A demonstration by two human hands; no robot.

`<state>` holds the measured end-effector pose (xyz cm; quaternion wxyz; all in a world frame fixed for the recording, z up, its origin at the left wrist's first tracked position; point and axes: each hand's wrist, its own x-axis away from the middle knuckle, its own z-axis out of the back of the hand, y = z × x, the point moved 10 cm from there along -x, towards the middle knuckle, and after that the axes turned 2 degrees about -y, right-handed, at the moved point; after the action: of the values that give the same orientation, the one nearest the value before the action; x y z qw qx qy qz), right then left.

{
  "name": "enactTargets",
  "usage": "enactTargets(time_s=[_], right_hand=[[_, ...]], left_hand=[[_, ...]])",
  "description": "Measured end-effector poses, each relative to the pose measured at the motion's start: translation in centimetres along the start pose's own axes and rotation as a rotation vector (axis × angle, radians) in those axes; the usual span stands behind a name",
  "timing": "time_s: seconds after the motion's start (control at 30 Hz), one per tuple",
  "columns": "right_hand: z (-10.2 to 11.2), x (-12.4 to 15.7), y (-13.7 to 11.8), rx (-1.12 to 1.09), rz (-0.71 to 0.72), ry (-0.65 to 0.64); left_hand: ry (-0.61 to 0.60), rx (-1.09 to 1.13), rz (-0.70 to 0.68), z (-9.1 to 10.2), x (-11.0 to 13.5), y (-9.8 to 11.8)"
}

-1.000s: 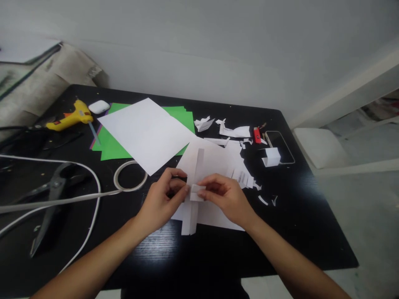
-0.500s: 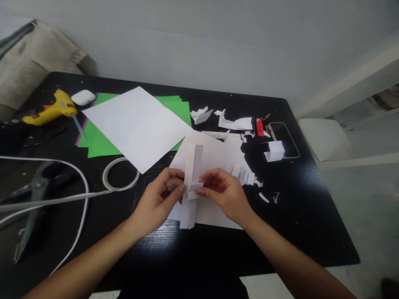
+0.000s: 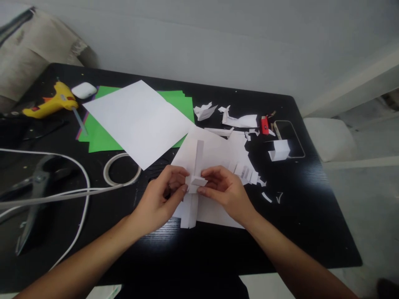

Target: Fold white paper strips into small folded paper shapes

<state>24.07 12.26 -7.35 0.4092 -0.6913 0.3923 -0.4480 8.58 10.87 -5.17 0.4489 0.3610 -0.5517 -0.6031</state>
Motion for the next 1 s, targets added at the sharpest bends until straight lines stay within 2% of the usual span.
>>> enactTargets(time_s=[0.2,0.47,0.63,0.8,1.0], right_hand=[[-0.4,-0.1,0.3,0.012,0.0,-0.051],[-0.6,0.1,-0.5,0.086,0.051,-0.065],[-0.7,0.2,-0.4,0.085,0.067,-0.067],[-0.9,0.3,-0.9,0.085,0.117,-0.079],[-1.1,0.2,-0.3,0.02,0.065,-0.097]], left_hand=[[-0.03,-0.036,-0.062,-0.3,0.2,0.8],[-0.053,-0.103,-0.132,-0.2,0.3,1.7],[-0.019,-0.221,-0.222,-0.2,0.3,2.5],[0.05,-0.231,-0.188,0.1,0.1,1.9],[0.11,-0.148,-0.132,0.9,0.0,1.3]])
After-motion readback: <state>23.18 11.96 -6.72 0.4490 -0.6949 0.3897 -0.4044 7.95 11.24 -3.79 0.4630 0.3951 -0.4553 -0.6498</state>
